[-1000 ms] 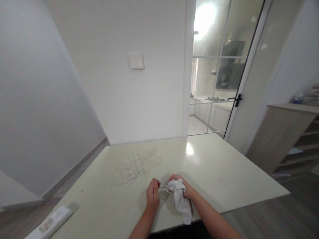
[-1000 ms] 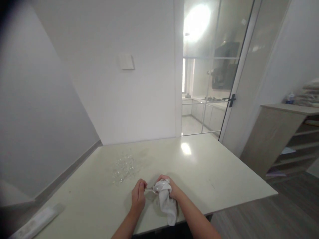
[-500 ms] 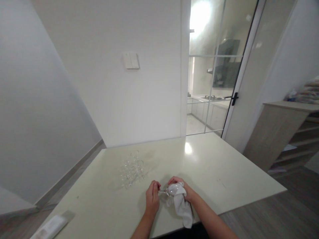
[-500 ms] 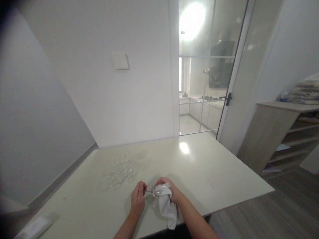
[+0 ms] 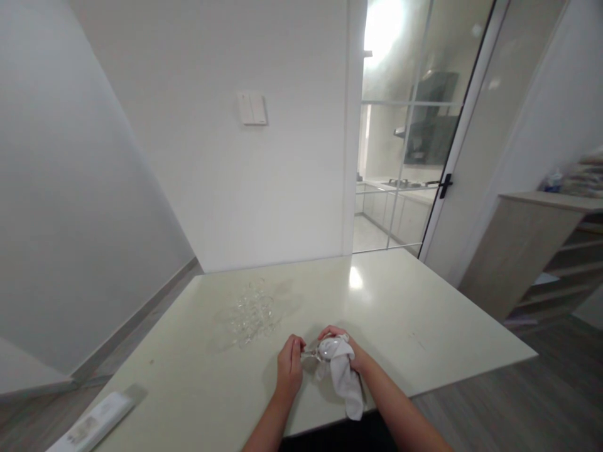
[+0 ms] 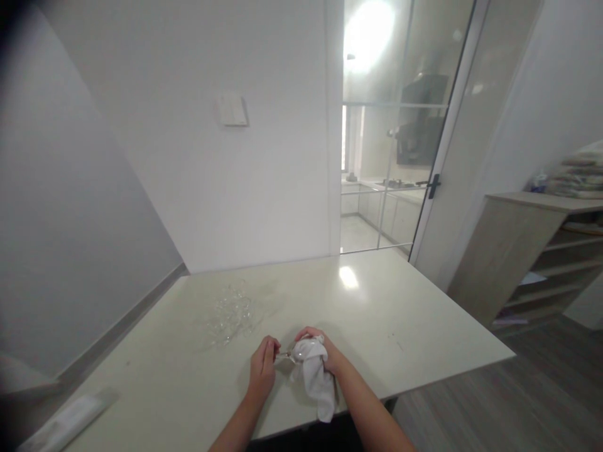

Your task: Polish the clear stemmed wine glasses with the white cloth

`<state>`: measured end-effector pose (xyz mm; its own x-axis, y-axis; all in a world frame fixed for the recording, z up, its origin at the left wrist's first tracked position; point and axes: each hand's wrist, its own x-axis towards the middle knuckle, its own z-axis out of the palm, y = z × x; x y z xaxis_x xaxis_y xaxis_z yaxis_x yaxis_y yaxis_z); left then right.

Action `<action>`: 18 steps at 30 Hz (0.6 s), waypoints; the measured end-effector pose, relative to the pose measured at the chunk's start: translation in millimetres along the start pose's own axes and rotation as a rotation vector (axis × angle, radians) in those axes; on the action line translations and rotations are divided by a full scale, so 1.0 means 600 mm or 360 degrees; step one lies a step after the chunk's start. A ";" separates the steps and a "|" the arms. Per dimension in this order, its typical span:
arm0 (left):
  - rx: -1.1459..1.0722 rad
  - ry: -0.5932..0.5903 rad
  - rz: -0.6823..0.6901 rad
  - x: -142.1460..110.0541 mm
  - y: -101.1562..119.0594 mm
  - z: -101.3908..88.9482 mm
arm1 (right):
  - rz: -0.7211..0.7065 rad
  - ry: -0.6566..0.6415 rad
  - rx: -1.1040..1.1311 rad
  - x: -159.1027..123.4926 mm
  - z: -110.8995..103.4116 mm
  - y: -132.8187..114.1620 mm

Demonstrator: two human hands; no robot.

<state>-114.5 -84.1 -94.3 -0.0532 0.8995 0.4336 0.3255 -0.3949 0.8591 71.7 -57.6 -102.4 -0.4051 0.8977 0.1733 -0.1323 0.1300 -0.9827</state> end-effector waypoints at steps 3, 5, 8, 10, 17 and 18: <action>-0.0009 0.0003 -0.0001 -0.002 0.000 -0.001 | -0.0026 0.0014 -0.0020 -0.001 0.001 -0.003; -0.0014 -0.0002 0.0001 -0.003 0.000 -0.001 | -0.0028 0.0012 -0.0044 -0.003 0.002 -0.006; -0.0009 -0.0015 0.0005 -0.004 -0.002 -0.001 | -0.0015 0.0000 -0.0067 -0.005 0.001 -0.008; -0.0002 -0.0028 0.0006 -0.003 -0.002 -0.002 | -0.0013 -0.0011 -0.0052 -0.005 0.000 -0.006; -0.0030 -0.0041 -0.0013 -0.002 -0.003 -0.002 | 0.0045 0.0070 0.0003 -0.006 0.004 -0.006; -0.0040 -0.0039 -0.0019 -0.001 -0.003 -0.001 | 0.0057 0.0081 0.0003 -0.006 0.004 -0.008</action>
<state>-115.8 -84.0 -96.0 -0.0338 0.9084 0.4167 0.3013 -0.3883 0.8709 71.6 -62.8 -98.0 -0.3630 0.9221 0.1342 -0.1200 0.0965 -0.9881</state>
